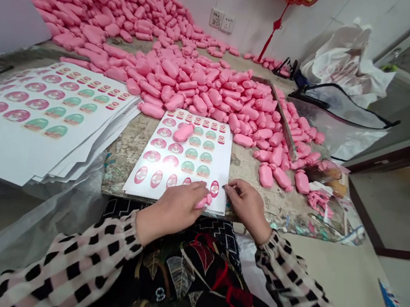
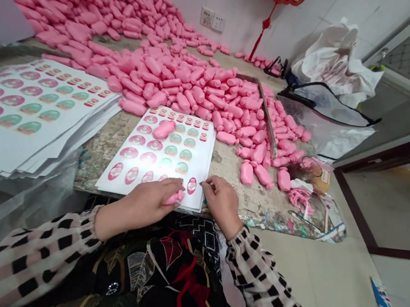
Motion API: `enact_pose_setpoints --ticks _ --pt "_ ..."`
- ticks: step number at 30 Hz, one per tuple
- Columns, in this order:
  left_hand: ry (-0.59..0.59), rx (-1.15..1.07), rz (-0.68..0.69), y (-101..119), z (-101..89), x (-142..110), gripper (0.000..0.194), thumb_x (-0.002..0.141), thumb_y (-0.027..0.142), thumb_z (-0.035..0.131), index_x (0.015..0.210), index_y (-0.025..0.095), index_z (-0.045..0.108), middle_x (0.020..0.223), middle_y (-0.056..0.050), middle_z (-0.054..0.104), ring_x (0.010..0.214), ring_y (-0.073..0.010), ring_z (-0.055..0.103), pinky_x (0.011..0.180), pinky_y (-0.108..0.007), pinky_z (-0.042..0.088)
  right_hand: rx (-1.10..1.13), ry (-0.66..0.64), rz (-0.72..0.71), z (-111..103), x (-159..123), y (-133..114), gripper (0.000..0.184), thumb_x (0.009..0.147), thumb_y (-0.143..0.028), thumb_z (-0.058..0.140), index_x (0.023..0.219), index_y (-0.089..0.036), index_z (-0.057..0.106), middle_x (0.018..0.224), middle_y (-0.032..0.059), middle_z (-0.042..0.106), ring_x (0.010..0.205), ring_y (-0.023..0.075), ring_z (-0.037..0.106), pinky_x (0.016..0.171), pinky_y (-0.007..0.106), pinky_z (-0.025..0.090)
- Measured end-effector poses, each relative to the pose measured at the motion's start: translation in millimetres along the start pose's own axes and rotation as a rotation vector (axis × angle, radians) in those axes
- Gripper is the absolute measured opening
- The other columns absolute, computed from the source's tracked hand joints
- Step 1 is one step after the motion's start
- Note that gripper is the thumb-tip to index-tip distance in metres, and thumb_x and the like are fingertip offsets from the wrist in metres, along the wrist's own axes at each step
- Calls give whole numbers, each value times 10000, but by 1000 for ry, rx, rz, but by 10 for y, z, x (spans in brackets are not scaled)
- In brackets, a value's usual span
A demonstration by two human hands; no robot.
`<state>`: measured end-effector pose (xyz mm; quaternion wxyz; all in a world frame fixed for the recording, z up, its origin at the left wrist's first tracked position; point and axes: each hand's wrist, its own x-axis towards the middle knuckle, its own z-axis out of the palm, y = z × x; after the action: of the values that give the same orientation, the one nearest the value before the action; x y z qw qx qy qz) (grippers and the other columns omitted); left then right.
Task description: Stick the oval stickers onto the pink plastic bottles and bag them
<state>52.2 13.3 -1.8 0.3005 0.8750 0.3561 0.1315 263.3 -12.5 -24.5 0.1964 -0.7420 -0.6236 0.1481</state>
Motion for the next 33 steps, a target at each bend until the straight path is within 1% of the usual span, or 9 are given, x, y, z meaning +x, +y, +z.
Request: enact_pose_setpoints --ticks 3,6,9,15,21,24,28,30,33 --pt "-84 183 41 48 43 52 372 841 265 427 1204 229 500 1375 -77 424 1109 -269 520 885 -429 431 -57 24 -52 13 -8 -64 211 852 -374 464 858 -239 627 844 17 624 780 167 559 652 268 365" --pt "-145 289 44 56 45 73 460 836 290 430 1296 266 430 1408 -79 379 1063 -301 549 829 -452 458 -108 35 -91 -8 -7 -82 205 865 -366 459 865 -244 624 863 20 606 794 160 556 659 262 360" --pt "-174 363 46 45 46 76 510 823 284 430 1331 300 388 1450 -76 303 993 -322 578 771 -464 473 -137 18 -139 -33 7 -65 190 871 -349 462 871 -249 623 864 15 597 794 153 555 652 257 351" --pt "-204 381 64 13 58 72 501 827 305 417 1327 317 397 1481 -71 227 935 -307 597 747 -446 481 -182 -32 -213 -74 48 -39 183 868 -344 474 865 -249 630 841 8 587 796 145 550 615 248 325" --pt "-227 333 74 -22 53 82 536 803 275 458 1331 343 393 1495 -79 179 984 -287 581 795 -422 463 -133 -99 -246 -116 87 -16 165 855 -320 488 850 -242 633 836 6 586 763 133 540 613 237 331" --pt "-238 325 70 -23 52 92 541 809 291 462 1339 359 377 1499 -94 152 953 -274 590 801 -428 453 -22 -96 -215 -65 90 11 144 835 -319 510 828 -230 622 827 3 592 761 135 540 644 236 356" --pt "-257 328 62 -12 47 102 554 804 309 484 1342 376 368 1504 -93 129 928 -256 594 808 -421 443 113 -8 -59 71 63 17 152 807 -340 531 776 -213 608 780 0 604 724 143 541 658 252 376" --pt "-262 328 59 -11 40 107 546 800 317 490 1333 376 384 1500 -91 144 927 -260 591 797 -419 447 130 23 -4 116 45 0 152 800 -341 533 768 -211 607 776 0 609 700 142 537 650 256 376" --pt "-278 317 60 -20 23 121 541 786 334 505 1317 378 408 1497 -89 159 938 -275 586 788 -431 452 113 14 -5 119 36 -35 165 805 -351 522 774 -212 606 792 3 613 697 141 535 640 255 368"
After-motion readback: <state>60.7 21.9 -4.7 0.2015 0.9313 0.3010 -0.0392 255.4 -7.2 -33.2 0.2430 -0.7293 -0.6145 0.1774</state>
